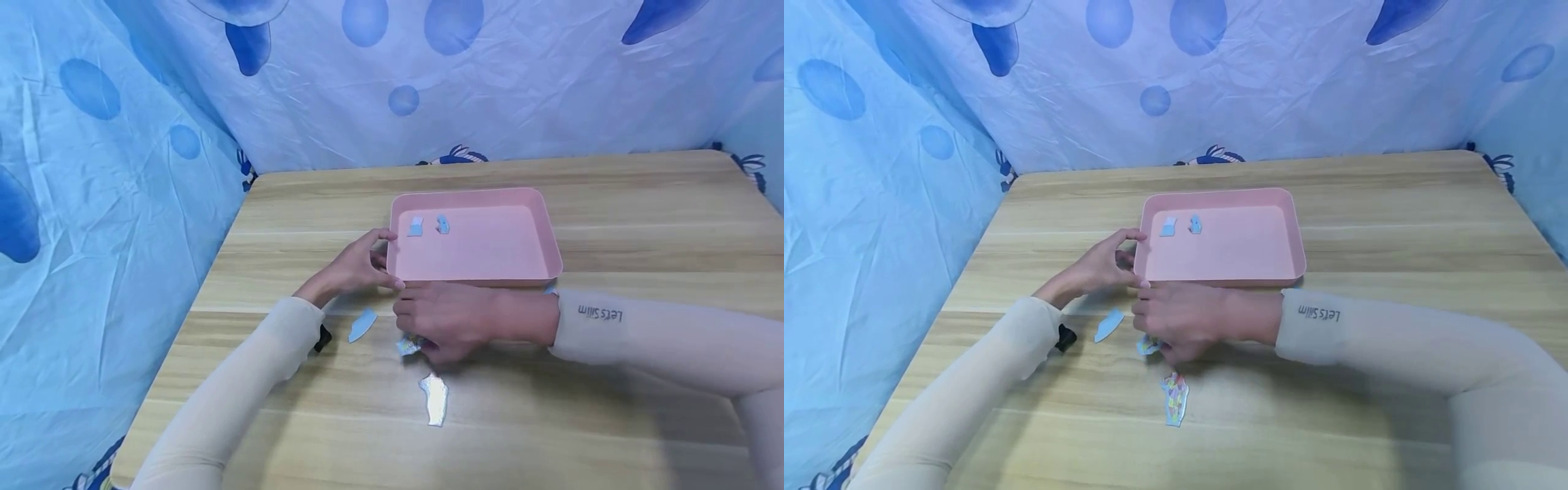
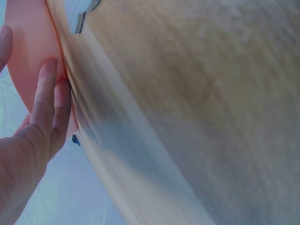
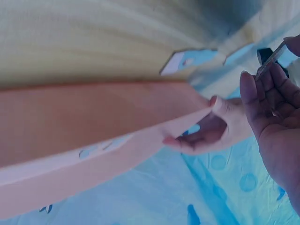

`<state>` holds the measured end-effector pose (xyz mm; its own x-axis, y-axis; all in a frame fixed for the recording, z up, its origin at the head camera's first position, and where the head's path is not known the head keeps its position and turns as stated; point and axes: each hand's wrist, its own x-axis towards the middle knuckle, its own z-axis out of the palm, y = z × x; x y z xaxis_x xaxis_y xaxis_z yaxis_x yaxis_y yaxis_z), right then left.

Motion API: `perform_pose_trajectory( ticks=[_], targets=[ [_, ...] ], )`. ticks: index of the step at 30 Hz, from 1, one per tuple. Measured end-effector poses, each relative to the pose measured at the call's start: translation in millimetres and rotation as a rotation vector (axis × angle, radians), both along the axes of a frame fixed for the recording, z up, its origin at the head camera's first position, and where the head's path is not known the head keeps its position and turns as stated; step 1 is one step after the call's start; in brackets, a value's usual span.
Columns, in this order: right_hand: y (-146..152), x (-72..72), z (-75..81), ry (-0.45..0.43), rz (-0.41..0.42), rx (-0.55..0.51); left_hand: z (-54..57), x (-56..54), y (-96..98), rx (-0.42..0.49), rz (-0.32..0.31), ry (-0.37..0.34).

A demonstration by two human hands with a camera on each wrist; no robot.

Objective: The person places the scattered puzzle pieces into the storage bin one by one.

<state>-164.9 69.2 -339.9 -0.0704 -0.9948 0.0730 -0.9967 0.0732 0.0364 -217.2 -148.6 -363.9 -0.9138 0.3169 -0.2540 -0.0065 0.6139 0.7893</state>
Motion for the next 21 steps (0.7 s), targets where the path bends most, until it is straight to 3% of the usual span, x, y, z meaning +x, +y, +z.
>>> perform_pose_trajectory(
  ticks=[3, 9, 14, 21],
  targets=[
    [2.0, -5.6, 5.6, -0.021, -0.018, -0.014, -1.1, -0.3, -0.3, 0.016, -0.005, 0.005],
    [10.5, -24.9, 20.6, -0.148, -0.127, -0.090, -2.4, -0.5, -0.8, 0.039, -0.010, 0.011],
    [27.5, -58.2, 33.5, -0.234, -0.208, -0.221, -2.6, 0.4, -0.1, 0.011, 0.000, 0.020],
    [59.6, -107.2, 41.9, -0.359, -0.410, -0.287, -1.9, -0.5, 1.1, -0.037, 0.017, 0.019]
  ],
)
